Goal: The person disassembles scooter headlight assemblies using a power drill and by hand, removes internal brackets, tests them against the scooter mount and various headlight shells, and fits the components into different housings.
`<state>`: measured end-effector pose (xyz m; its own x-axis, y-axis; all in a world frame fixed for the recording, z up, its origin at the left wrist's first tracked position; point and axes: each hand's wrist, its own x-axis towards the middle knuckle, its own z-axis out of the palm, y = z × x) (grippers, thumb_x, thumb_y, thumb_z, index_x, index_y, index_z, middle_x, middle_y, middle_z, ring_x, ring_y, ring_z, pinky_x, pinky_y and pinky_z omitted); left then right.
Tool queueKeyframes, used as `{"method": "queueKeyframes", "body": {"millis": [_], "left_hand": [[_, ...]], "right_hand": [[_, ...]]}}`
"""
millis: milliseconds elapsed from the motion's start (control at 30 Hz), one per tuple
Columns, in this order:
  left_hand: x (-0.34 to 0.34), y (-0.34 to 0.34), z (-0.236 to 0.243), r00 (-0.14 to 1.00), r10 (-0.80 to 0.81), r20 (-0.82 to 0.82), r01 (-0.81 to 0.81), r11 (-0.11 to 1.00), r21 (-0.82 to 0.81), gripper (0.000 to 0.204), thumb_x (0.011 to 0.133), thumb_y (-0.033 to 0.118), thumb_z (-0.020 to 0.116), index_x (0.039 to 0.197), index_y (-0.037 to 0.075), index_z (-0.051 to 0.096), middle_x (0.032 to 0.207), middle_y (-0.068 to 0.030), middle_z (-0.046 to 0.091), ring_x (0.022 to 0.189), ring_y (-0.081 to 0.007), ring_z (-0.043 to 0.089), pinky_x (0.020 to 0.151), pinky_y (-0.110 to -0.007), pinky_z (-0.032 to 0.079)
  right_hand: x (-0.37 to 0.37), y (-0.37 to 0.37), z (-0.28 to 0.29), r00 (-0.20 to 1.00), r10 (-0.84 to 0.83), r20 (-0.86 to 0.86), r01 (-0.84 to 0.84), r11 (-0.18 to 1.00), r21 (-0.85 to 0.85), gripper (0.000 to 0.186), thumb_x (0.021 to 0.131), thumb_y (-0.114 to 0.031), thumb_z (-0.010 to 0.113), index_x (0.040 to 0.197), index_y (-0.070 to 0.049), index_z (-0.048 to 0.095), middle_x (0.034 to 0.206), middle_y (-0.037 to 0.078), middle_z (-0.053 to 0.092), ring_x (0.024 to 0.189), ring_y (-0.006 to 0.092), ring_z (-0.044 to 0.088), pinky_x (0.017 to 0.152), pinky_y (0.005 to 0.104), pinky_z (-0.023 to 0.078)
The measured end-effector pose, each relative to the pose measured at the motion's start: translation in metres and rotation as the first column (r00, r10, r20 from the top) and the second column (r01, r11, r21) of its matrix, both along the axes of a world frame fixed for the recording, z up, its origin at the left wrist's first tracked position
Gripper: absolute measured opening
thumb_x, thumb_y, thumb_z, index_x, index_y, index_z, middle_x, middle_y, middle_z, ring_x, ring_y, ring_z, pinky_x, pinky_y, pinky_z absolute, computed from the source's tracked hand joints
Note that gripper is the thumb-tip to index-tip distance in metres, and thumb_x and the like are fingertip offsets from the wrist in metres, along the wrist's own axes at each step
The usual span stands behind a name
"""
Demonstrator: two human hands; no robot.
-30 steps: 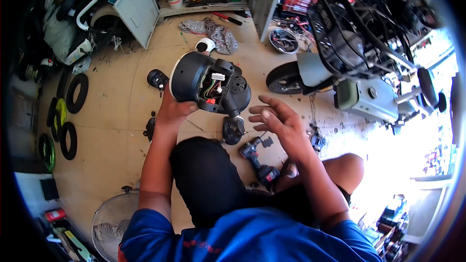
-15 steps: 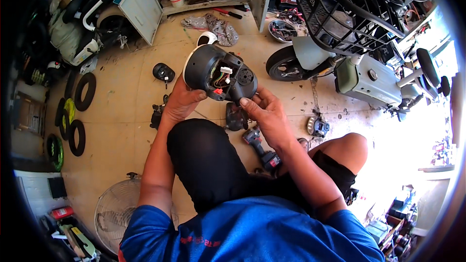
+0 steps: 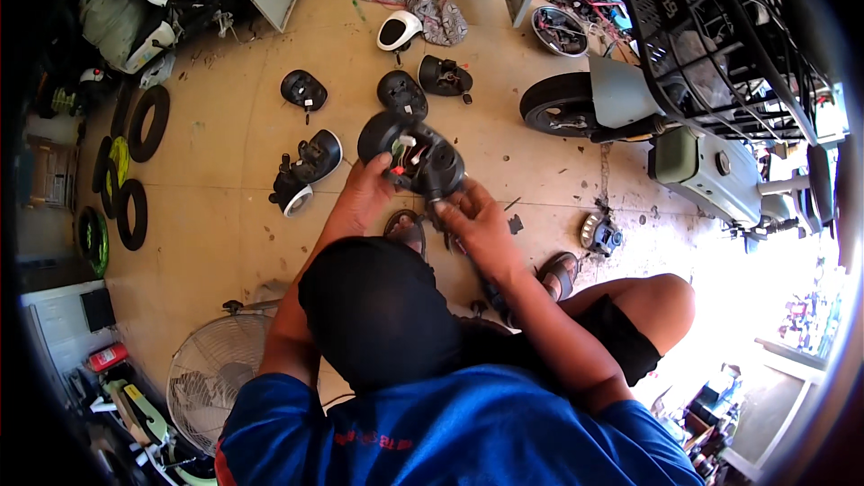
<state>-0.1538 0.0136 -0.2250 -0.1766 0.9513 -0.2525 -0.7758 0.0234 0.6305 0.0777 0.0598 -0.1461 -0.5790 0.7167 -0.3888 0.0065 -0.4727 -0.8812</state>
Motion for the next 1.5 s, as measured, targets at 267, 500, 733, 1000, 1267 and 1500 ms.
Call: {"method": "queueKeyframes", "body": {"millis": [267, 500, 733, 1000, 1267, 1500], "left_hand": [[-0.007, -0.052, -0.130, 0.929, 0.338, -0.148, -0.367, 0.891, -0.267, 0.059, 0.093, 0.008, 0.076, 0.147, 0.011, 0.051, 0.134, -0.0075, 0.066, 0.122, -0.0249, 0.066, 0.103, -0.047, 0.057], [-0.071, -0.047, -0.204, 0.840, 0.431, -0.330, -0.543, 0.680, -0.493, 0.061, 0.087, 0.015, 0.085, 0.139, 0.014, 0.053, 0.128, -0.0033, 0.066, 0.109, -0.0210, 0.070, 0.082, -0.041, 0.058], [-0.091, -0.019, -0.226, 0.808, 0.457, -0.372, -0.587, 0.678, -0.443, 0.058, 0.089, 0.008, 0.080, 0.140, 0.014, 0.054, 0.131, -0.0052, 0.065, 0.119, -0.0229, 0.066, 0.093, -0.044, 0.055], [-0.147, 0.037, -0.237, 0.732, 0.532, -0.426, -0.679, 0.619, -0.394, 0.071, 0.091, 0.013, 0.081, 0.153, 0.016, 0.048, 0.144, -0.0048, 0.060, 0.128, -0.0252, 0.062, 0.103, -0.051, 0.048], [-0.185, 0.026, -0.238, 0.722, 0.494, -0.484, -0.685, 0.609, -0.399, 0.073, 0.094, 0.018, 0.081, 0.157, 0.015, 0.043, 0.144, -0.0066, 0.059, 0.130, -0.0258, 0.061, 0.104, -0.046, 0.048], [-0.161, 0.041, -0.249, 0.703, 0.550, -0.451, -0.709, 0.598, -0.374, 0.076, 0.096, 0.025, 0.080, 0.159, 0.012, 0.040, 0.136, -0.0035, 0.061, 0.115, -0.0186, 0.063, 0.094, -0.041, 0.050]], "right_hand": [[0.056, -0.025, -0.136, 0.922, 0.088, 0.377, -0.064, 0.995, -0.077, 0.054, 0.096, -0.014, 0.072, 0.142, 0.008, 0.055, 0.110, 0.015, 0.076, 0.091, 0.0167, 0.069, 0.078, 0.0297, 0.056], [0.063, 0.000, -0.197, 0.828, -0.003, 0.561, -0.025, 0.999, 0.041, 0.061, 0.094, -0.021, 0.076, 0.141, 0.011, 0.054, 0.117, 0.022, 0.074, 0.103, 0.0262, 0.072, 0.088, 0.0345, 0.057], [-0.004, 0.044, -0.246, 0.683, -0.021, 0.730, -0.034, 0.998, 0.061, 0.103, 0.080, -0.048, 0.089, 0.149, 0.012, 0.043, 0.134, 0.033, 0.064, 0.124, 0.0358, 0.067, 0.102, 0.0399, 0.055], [-0.034, 0.075, -0.288, 0.840, -0.023, 0.542, 0.028, 1.000, -0.001, 0.089, 0.075, -0.045, 0.094, 0.133, 0.011, 0.058, 0.121, 0.022, 0.072, 0.110, 0.0265, 0.070, 0.097, 0.0373, 0.056], [-0.092, 0.166, -0.285, 0.878, -0.212, 0.429, 0.200, 0.977, 0.073, 0.078, 0.083, -0.041, 0.090, 0.137, 0.007, 0.060, 0.123, 0.017, 0.071, 0.108, 0.0225, 0.068, 0.093, 0.0344, 0.056], [-0.155, 0.173, -0.301, 0.933, 0.022, 0.360, -0.111, 0.967, 0.228, 0.090, 0.085, -0.052, 0.085, 0.147, 0.004, 0.051, 0.134, 0.023, 0.068, 0.121, 0.0306, 0.068, 0.101, 0.0402, 0.054]]}}
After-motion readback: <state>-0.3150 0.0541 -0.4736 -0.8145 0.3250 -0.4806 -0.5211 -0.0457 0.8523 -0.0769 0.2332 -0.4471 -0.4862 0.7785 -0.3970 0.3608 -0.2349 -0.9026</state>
